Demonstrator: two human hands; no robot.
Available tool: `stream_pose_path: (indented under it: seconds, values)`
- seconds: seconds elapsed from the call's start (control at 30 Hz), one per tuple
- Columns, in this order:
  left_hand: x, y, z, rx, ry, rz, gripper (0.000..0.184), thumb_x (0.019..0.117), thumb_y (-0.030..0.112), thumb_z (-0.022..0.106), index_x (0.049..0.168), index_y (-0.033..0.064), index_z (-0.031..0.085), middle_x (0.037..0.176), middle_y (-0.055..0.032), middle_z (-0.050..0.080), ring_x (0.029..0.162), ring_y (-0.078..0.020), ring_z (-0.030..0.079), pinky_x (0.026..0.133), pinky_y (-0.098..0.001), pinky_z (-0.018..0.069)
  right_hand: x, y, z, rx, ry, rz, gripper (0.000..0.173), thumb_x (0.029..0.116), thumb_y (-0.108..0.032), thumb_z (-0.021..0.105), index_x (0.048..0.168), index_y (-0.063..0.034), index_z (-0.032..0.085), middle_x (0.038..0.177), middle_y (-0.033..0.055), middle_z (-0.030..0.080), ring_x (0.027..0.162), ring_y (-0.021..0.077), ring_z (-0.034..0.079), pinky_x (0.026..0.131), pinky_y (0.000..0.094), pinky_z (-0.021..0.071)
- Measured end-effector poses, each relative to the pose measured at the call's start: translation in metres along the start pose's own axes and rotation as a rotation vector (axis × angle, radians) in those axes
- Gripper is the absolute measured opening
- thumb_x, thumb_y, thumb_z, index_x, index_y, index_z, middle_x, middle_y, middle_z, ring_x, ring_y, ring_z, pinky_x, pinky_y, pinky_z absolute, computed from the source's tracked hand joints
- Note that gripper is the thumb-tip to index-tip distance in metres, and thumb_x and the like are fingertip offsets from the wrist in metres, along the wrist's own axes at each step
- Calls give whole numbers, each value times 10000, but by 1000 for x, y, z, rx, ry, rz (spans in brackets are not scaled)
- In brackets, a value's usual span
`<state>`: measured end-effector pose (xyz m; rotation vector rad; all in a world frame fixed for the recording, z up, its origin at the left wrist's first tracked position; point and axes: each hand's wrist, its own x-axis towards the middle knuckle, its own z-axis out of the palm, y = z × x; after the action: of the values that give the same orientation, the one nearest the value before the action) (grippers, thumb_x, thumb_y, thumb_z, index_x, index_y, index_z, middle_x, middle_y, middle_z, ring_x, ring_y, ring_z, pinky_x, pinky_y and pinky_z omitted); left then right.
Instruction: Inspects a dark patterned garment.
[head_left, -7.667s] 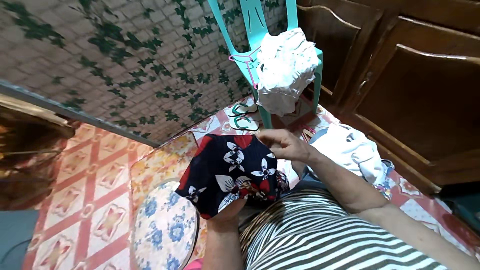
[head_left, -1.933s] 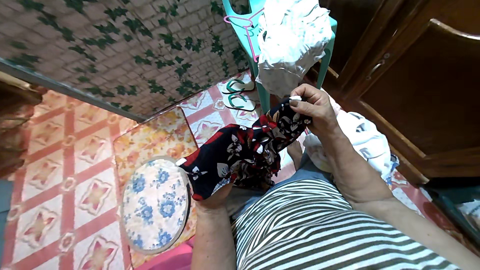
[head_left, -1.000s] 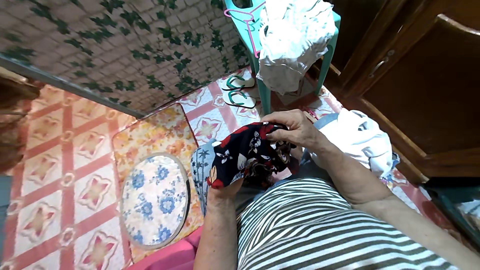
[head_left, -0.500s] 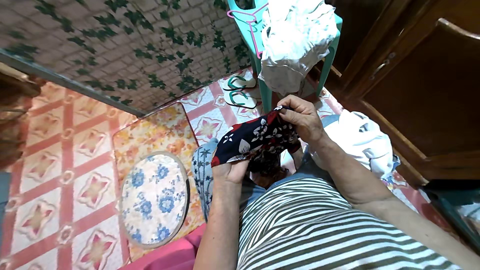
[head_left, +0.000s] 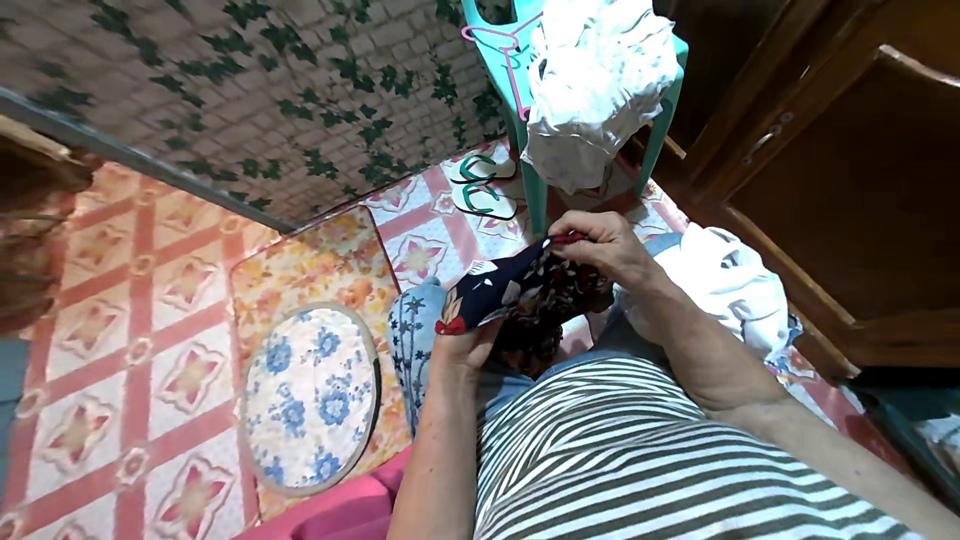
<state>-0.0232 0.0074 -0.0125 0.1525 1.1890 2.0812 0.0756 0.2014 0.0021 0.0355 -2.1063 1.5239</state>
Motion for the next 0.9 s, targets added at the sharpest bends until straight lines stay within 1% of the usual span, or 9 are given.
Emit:
stream_pose_path:
  seconds: [0.07,0.13,0.2,0.27,0.37,0.43,0.53,0.7,0.9]
  values:
    - [-1,-4,0,141,-83,-2,234,955,-50,469,980,103,645,877,6,723,824,-93,700,782,-280,600,-2,-1,0,52,132,0,108,926,-9,583,963,11,683,834,-27,643,654,-73,529,587,94,452]
    - [-1,-9,-3,136,-200,-7,245,821,-72,665,978,115,692,924,3,748,885,-103,717,841,-306,608,-3,1,1,81,233,-22,98,936,-19,575,947,-26,672,806,-65,620,638,-85,516,571,82,437]
    - [3,-12,-8,55,-383,-4,307,739,68,854,1019,149,760,1006,0,764,956,-107,721,890,-316,602,-3,1,2,103,294,-23,113,947,-27,554,940,-57,663,796,-85,606,653,-86,524,586,83,449]
    - [7,-13,-10,-48,-549,6,300,785,186,851,1075,167,777,1071,-9,762,1008,-111,715,915,-316,590,-3,0,3,137,326,-23,129,962,-30,547,934,-78,663,787,-96,611,652,-83,541,587,86,468]
    - [12,-14,-15,-170,-689,22,256,884,214,747,1133,159,772,1136,-22,750,1075,-130,698,962,-334,562,-2,-1,4,165,350,-24,137,966,-41,540,934,-99,660,778,-108,609,658,-81,555,598,92,482]
    - [14,-15,-18,-193,-695,27,244,894,190,714,1127,148,774,1132,-29,751,1076,-136,698,963,-346,560,-3,-1,5,175,354,-17,138,971,-45,535,940,-100,658,780,-105,606,653,-81,551,592,91,481]
    - [14,-14,-18,-158,-670,18,237,864,163,735,1094,132,784,1078,-29,765,1026,-126,716,948,-328,569,-3,0,5,182,367,-1,141,972,-45,536,950,-102,663,776,-107,609,652,-82,551,595,91,479]
    - [13,-14,-16,-86,-642,-5,249,871,292,774,1080,156,784,1068,-6,766,1009,-101,715,934,-296,568,-3,2,5,197,369,1,149,967,-37,534,943,-105,664,770,-110,613,651,-81,558,596,92,484]
    - [10,-11,-12,0,-448,50,286,836,368,806,1059,191,776,1035,7,769,979,-96,721,911,-302,583,-2,2,4,151,249,76,124,947,-66,556,922,-90,675,744,-96,601,606,-75,526,548,98,450]
